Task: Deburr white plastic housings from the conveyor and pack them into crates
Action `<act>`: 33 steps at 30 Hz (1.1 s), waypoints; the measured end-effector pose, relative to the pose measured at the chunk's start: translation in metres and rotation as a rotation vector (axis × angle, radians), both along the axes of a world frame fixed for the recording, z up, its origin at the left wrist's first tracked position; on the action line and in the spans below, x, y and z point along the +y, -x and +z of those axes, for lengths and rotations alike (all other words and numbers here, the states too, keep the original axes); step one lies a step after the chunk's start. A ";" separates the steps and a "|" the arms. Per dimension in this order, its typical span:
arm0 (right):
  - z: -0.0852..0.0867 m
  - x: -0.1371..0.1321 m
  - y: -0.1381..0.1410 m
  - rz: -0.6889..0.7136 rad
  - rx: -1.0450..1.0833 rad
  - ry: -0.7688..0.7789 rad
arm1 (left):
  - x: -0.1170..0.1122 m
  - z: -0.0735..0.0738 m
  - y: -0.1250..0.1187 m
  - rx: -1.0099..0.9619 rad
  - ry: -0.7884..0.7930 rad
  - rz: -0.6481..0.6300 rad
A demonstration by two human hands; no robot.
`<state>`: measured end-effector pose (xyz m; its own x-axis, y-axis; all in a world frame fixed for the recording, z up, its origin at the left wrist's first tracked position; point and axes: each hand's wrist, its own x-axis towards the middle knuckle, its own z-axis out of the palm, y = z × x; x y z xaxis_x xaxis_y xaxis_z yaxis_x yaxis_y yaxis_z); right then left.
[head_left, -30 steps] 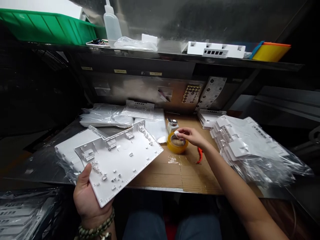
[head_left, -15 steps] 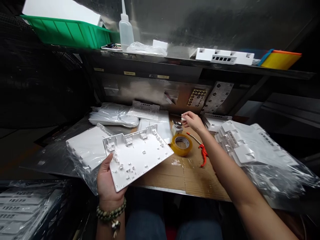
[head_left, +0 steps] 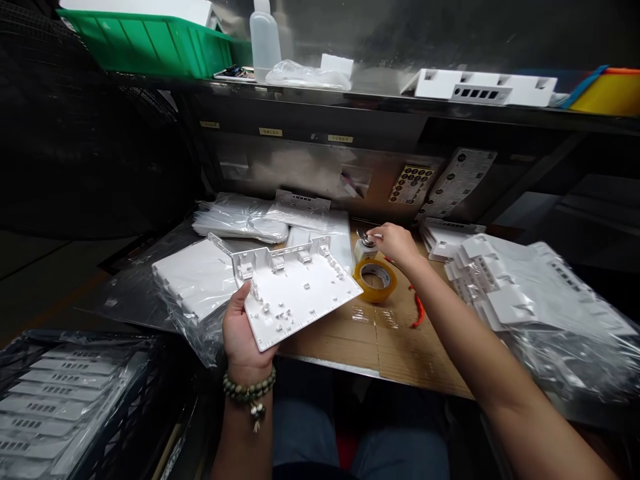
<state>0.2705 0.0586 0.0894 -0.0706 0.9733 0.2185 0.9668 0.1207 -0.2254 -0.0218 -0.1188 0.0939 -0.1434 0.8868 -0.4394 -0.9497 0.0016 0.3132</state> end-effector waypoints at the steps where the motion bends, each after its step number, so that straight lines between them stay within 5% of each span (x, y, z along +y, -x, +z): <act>1: 0.000 -0.001 0.002 0.002 0.005 -0.004 | 0.000 0.001 -0.002 -0.009 0.004 -0.002; 6: 0.009 -0.039 0.022 0.023 0.186 -0.141 | 0.001 0.007 -0.012 -0.050 0.016 -0.020; 10: 0.015 -0.128 0.064 0.501 0.647 -0.239 | 0.002 0.006 -0.022 -0.045 -0.031 -0.030; 15: 0.000 -0.216 0.117 0.719 0.731 -0.179 | 0.001 -0.003 -0.034 -0.006 -0.148 -0.130; 19: -0.012 -0.225 0.120 0.733 0.684 -0.220 | -0.002 -0.004 -0.039 -0.011 -0.166 -0.221; 33: -0.011 -0.228 0.104 0.603 0.737 -0.203 | -0.009 0.003 -0.050 0.114 -0.192 -0.134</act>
<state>0.1663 -0.1696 0.0787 -0.3233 0.7575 0.5672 0.3548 0.6527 -0.6694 0.0283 -0.1275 0.0968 -0.0579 0.9668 -0.2487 -0.9036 0.0552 0.4248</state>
